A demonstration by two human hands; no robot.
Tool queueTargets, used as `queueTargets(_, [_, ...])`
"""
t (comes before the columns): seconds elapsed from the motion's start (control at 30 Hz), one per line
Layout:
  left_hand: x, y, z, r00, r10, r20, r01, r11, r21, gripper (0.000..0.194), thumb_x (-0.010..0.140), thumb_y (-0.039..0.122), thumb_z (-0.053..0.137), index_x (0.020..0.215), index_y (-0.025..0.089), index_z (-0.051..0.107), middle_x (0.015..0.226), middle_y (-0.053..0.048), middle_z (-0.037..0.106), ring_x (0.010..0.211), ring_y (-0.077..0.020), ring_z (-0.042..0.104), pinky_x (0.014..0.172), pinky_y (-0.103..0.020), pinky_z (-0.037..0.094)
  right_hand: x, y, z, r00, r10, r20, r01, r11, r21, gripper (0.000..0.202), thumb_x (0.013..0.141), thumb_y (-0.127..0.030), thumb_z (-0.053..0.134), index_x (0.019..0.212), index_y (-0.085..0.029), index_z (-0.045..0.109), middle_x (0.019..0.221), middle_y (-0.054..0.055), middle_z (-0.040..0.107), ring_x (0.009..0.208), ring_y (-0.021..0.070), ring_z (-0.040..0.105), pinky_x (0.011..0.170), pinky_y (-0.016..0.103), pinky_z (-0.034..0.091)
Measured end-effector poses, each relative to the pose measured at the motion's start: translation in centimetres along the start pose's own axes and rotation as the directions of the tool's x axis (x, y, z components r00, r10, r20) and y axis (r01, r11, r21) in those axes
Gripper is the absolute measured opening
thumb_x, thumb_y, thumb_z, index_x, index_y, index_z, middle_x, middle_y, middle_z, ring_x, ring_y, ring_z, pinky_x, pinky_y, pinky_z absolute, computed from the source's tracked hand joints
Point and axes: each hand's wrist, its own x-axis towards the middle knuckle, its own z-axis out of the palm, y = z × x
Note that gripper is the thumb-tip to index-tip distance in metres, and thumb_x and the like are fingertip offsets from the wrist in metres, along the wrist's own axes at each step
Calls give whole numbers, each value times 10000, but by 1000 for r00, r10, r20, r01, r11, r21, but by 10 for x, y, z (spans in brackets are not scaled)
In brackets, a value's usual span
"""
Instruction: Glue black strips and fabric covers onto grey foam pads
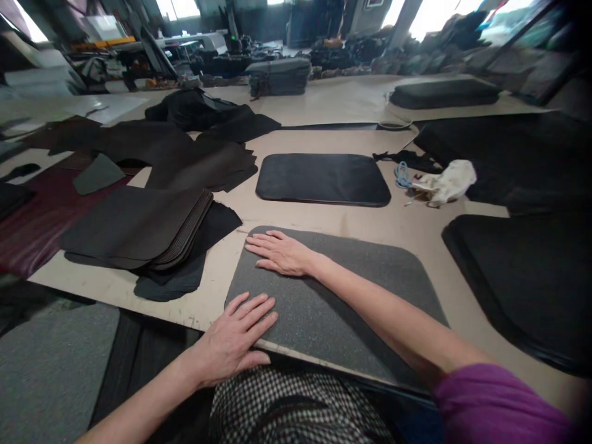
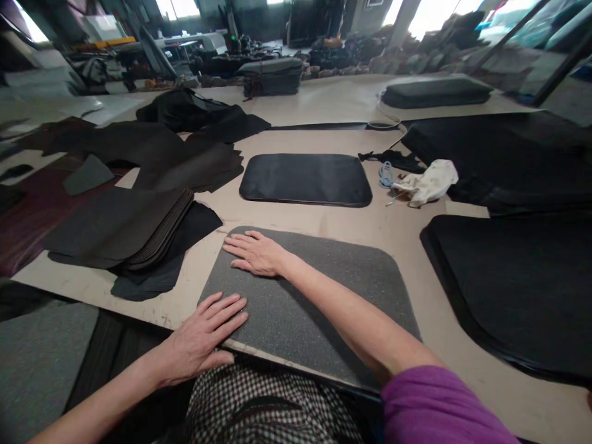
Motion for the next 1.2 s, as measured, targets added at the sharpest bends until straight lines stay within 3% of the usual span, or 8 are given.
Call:
queueTargets(0.27, [0,3,-2,1000,5,-2,-5,999,41,718,1025,608,493,1586,167,423,1675,-116,406,1553,-301,367,1254,-531,335,7,-7,1,961,262,-90,-269,960,-81,685,1091,-580,362,1610,-135,411,1686,155,347,1570,284,326,1282,473,231])
queueTargets(0.4, [0,3,-3,1000,8,-8,-8,997,76,703,1033,586,493,1591,164,423,1674,-111,412,1559,-291,353,1260,-515,331,-13,-27,-4,972,208,-112,-214,976,-39,775,1071,-662,326,1628,-124,369,1696,160,316,1591,267,279,1297,472,195])
queueTargets(0.53, [0,1,2,998,37,-45,-32,995,92,710,1028,571,517,1609,179,406,1667,-114,425,1558,-279,354,1279,-494,311,-37,-18,-7,978,208,-36,-209,977,-37,767,1070,-665,337,1628,-140,369,1695,144,326,1585,256,296,1303,470,181])
queueTargets(0.67, [-2,-4,12,992,69,-108,-60,995,83,731,1011,549,569,1627,201,383,1632,-126,474,1530,-279,403,1267,-467,344,-60,3,-18,899,436,-41,-438,896,-79,779,1058,-662,392,1630,-134,365,1701,150,314,1588,276,286,1304,472,193])
queueTargets(0.77, [0,-13,13,986,67,-151,-66,998,10,656,994,553,591,1571,265,469,1563,-100,559,1433,-279,522,1183,-437,461,-79,-3,-29,836,539,-104,-548,831,-98,803,1053,-682,367,1629,-123,357,1708,154,296,1594,286,266,1303,488,200])
queueTargets(0.93, [37,-32,4,967,-166,-193,144,982,-121,467,1030,517,521,1426,273,571,1426,-97,636,1267,-263,632,1081,-416,536,-91,-44,-29,826,538,-168,-556,827,-81,824,1052,-705,305,1601,-97,387,1699,162,318,1592,264,271,1305,470,203])
queueTargets(1.07, [86,-42,14,961,-208,-181,214,977,16,655,1049,578,398,1574,188,436,1652,-181,415,1505,-358,420,1211,-569,369,-92,-56,-16,774,616,-144,-630,773,-74,813,1055,-689,332,1578,-72,417,1689,184,334,1582,291,287,1291,473,240])
queueTargets(1.2, [105,-43,33,971,-222,-93,233,961,146,709,1058,593,344,1631,178,372,1723,-193,274,1588,-357,285,1252,-596,248,-123,-53,-17,713,679,-172,-698,710,-89,789,1054,-669,377,1577,-80,425,1689,195,328,1581,313,287,1286,496,243])
